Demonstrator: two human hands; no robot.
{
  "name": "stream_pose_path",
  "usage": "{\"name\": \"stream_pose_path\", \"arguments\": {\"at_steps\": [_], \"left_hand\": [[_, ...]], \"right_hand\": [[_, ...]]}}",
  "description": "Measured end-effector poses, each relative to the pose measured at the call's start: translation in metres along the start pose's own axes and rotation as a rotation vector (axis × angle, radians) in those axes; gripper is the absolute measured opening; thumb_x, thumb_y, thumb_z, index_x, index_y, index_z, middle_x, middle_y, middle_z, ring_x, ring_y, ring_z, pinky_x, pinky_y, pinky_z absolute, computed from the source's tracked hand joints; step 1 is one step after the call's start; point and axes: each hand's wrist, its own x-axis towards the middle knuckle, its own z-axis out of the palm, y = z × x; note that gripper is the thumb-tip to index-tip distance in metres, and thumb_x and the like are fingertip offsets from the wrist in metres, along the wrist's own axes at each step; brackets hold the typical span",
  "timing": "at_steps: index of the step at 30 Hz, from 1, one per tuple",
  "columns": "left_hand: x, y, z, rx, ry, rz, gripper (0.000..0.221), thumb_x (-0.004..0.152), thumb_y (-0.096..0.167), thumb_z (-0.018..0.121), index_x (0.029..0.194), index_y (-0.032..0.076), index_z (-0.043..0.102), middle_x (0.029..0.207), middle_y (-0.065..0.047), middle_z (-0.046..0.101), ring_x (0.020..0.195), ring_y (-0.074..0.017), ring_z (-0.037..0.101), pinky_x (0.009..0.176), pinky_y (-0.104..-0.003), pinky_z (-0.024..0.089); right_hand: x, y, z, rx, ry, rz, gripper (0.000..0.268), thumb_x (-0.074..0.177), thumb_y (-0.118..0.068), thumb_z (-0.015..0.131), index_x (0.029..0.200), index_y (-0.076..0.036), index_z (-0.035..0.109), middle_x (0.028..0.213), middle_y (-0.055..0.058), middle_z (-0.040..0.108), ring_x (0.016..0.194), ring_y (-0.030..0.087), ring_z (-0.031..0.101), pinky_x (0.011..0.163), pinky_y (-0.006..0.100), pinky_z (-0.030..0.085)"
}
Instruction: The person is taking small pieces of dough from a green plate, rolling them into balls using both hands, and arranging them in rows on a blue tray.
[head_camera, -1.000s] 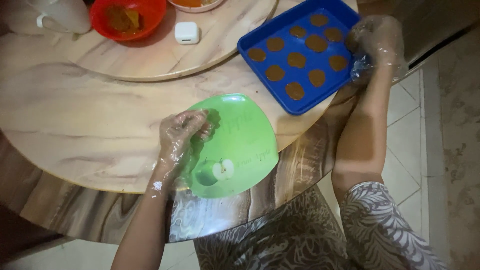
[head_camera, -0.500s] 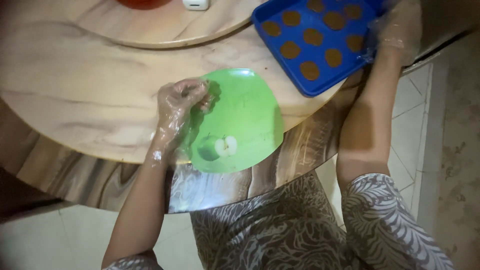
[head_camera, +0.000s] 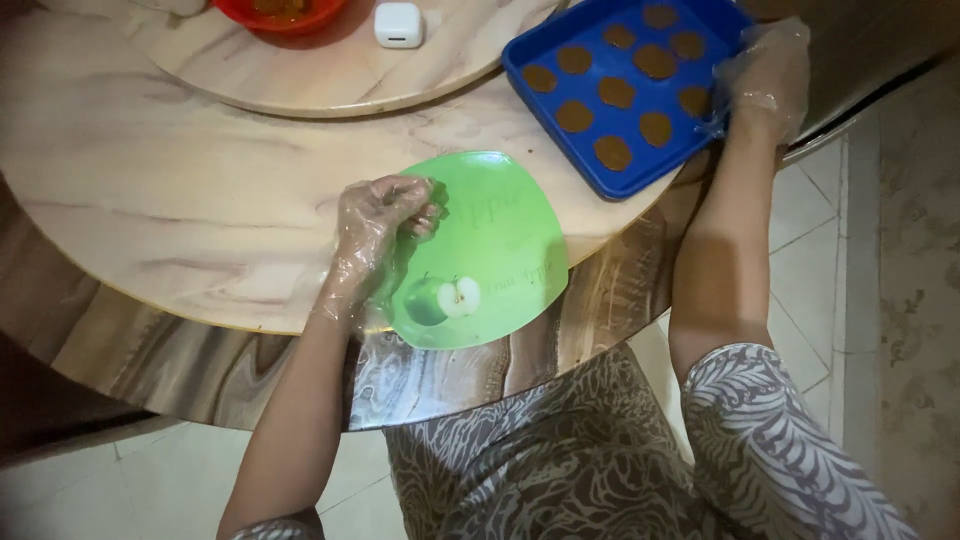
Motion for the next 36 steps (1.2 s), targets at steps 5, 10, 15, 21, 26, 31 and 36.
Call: {"name": "stream_pose_path", "arguments": {"at_steps": [5,10,15,21,26,31,36], "left_hand": [[-0.002,0.003,0.001,-0.02,0.012,-0.031,0.016,0.09,0.003,0.073,0.101,-0.009,0.072,0.081,-0.022,0.071,0.068,-0.0218,0.067,0.053,-0.022,0.05],[-0.001,-0.001,-0.001,-0.07,0.002,-0.007,0.013,0.089,0.001,0.073,0.097,-0.009,0.073,0.083,-0.023,0.073,0.067,-0.0222,0.067,0.053,-0.023,0.05],[0.002,-0.002,-0.002,-0.051,0.012,-0.016,0.015,0.088,0.003,0.074,0.097,-0.009,0.074,0.088,-0.023,0.075,0.07,-0.0226,0.068,0.054,-0.024,0.049],[0.004,-0.004,-0.004,-0.032,-0.001,-0.033,0.016,0.088,0.006,0.075,0.097,-0.008,0.074,0.081,-0.019,0.073,0.066,-0.0178,0.065,0.056,-0.023,0.048],[0.006,-0.008,-0.004,-0.09,-0.019,-0.069,0.015,0.086,0.003,0.076,0.095,-0.009,0.072,0.082,-0.019,0.069,0.067,-0.0207,0.064,0.054,-0.023,0.046],[0.006,-0.007,-0.005,-0.08,-0.018,-0.076,0.012,0.086,-0.002,0.074,0.096,-0.008,0.072,0.088,-0.021,0.072,0.07,-0.0202,0.066,0.057,-0.024,0.049],[0.005,-0.004,-0.003,-0.064,-0.029,-0.101,0.014,0.087,0.002,0.076,0.098,-0.007,0.073,0.082,-0.021,0.072,0.066,-0.0198,0.065,0.057,-0.023,0.05]], "right_hand": [[-0.01,-0.023,-0.009,0.024,0.003,0.235,0.019,0.102,-0.011,0.056,0.103,-0.011,0.076,0.106,0.015,0.075,0.096,0.038,0.072,0.077,0.058,0.058],[0.053,0.015,0.032,-0.169,0.034,0.186,0.025,0.101,-0.004,0.052,0.106,-0.001,0.076,0.104,0.022,0.075,0.092,0.043,0.073,0.075,0.055,0.059],[0.075,0.015,0.062,-0.383,0.072,0.253,0.028,0.104,-0.016,0.055,0.116,0.007,0.066,0.101,0.026,0.074,0.084,0.048,0.074,0.054,0.062,0.061],[0.095,0.04,0.058,-0.561,0.21,-0.113,0.029,0.103,-0.016,0.057,0.093,0.001,0.079,0.086,0.023,0.078,0.073,0.042,0.078,0.046,0.053,0.064],[0.057,0.026,0.032,-0.587,0.165,-0.167,0.024,0.108,-0.017,0.067,0.097,0.003,0.076,0.088,0.024,0.077,0.076,0.038,0.079,0.054,0.044,0.065],[0.035,0.002,0.017,-0.425,0.07,-0.073,0.029,0.116,-0.015,0.053,0.108,0.007,0.071,0.091,0.029,0.076,0.078,0.047,0.076,0.054,0.055,0.064],[0.033,0.003,0.016,-0.261,-0.097,0.085,0.029,0.115,-0.017,0.052,0.103,0.001,0.073,0.097,0.027,0.074,0.088,0.049,0.072,0.07,0.059,0.058]]}}
